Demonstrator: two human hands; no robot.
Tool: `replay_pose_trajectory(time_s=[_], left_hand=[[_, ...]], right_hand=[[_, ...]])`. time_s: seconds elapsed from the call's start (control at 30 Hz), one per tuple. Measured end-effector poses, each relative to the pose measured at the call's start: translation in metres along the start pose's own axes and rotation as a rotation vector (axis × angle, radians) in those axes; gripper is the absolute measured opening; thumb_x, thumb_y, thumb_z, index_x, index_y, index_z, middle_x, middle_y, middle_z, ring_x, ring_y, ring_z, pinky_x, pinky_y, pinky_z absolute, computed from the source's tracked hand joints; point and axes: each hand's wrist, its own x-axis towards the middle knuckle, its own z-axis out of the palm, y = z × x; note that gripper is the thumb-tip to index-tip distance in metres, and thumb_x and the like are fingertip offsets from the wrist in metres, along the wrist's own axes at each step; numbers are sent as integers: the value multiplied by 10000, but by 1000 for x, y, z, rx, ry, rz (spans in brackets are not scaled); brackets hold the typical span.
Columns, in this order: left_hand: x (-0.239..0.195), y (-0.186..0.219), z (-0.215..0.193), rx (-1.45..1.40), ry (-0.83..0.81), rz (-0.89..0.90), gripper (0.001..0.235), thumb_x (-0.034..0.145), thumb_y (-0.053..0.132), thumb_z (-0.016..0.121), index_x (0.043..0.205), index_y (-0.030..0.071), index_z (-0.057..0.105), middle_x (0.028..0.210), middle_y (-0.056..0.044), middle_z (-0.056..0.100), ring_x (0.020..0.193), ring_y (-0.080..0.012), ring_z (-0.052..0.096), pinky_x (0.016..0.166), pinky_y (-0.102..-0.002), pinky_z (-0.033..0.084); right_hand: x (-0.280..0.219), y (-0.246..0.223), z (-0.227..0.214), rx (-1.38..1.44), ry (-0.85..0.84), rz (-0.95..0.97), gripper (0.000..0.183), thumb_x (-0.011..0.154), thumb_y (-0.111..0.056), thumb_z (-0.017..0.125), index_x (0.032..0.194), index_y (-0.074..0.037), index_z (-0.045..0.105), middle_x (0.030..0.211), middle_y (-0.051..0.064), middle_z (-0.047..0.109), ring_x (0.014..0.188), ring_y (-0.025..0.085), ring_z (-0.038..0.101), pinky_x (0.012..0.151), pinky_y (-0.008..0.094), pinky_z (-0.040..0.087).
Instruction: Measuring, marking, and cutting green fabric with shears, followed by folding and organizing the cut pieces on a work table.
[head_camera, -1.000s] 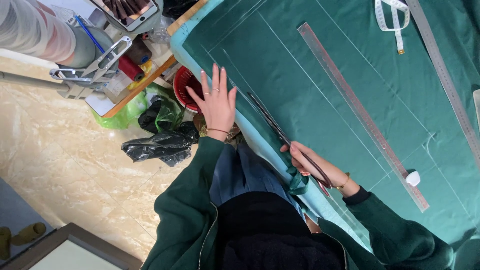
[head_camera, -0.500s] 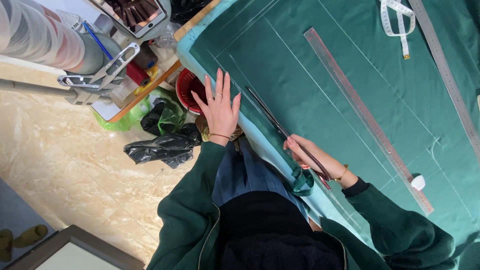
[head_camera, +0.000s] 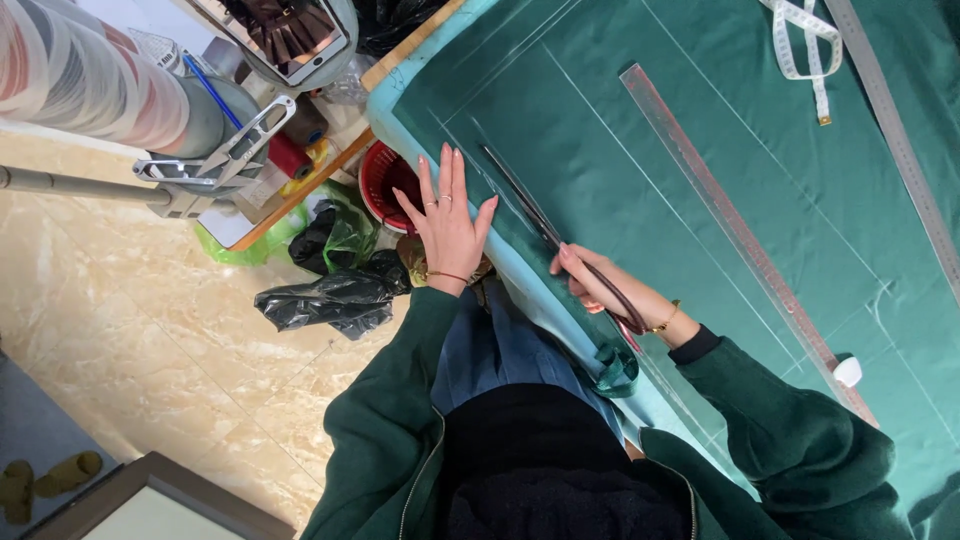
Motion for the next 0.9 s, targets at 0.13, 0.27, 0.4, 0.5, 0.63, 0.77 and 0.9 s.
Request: replay_pose_trajectory(time_s=[0.13,0.27,0.4,0.5,0.63,0.77,0.9], left_hand=[[-1,0,2,-29,-2,-10,787,1088,659,378,1689,191,181,1763,4,92,1621,-315,18,1217,-739,-2],[-2,-1,3,-71,-21,-17,831,1076,671,405,1693,174,154,1766,-16,100,1621,-318,30,1218,-736,10],[-3,-1,7,-133,15,-17,893,1063,681,441,1702,164,92,1768,-29,105,1626,-326,33,1220,-737,26],[-3,-1,7,-169,14,-19,908,1058,683,445,1702,157,81,1767,-35,112,1624,-336,41,1215,-744,44],[-3,-1,7,-162,6,-13,915,1055,665,465,1699,142,77,1769,-44,101,1626,-344,38,1220,-739,59],[-3,-1,6,-164,2,-15,918,1053,665,465,1699,143,73,1770,-40,97,1626,-345,36,1219,-735,88],[-3,-1,6,-175,12,-15,909,1058,666,455,1700,149,73,1769,-37,97,1624,-349,37,1219,-726,103]], right_hand=[[3,2,-2,-8,8,-14,506,1063,-586,451,1002,-89,519,694,-56,282,497,55,370,443,220,349],[10,-10,4,1,-3,-39,499,1059,-600,456,1011,-105,491,719,-70,254,508,49,345,457,205,317],[29,-22,7,-13,-9,-39,575,1036,-655,442,1083,-83,485,751,-73,256,544,36,345,484,193,323],[35,-26,7,-28,-17,-41,616,1025,-680,440,1097,-70,488,772,-72,250,561,44,355,493,205,334],[45,-16,1,-55,7,-58,612,1037,-669,437,1060,-64,524,714,-54,289,517,49,370,458,204,353],[49,-12,0,-42,6,-65,594,1040,-651,455,1048,-61,525,686,-30,323,489,59,382,430,210,348],[51,-26,-1,-34,4,-70,539,1038,-622,489,1029,-84,500,676,-40,316,473,51,374,412,187,313]])
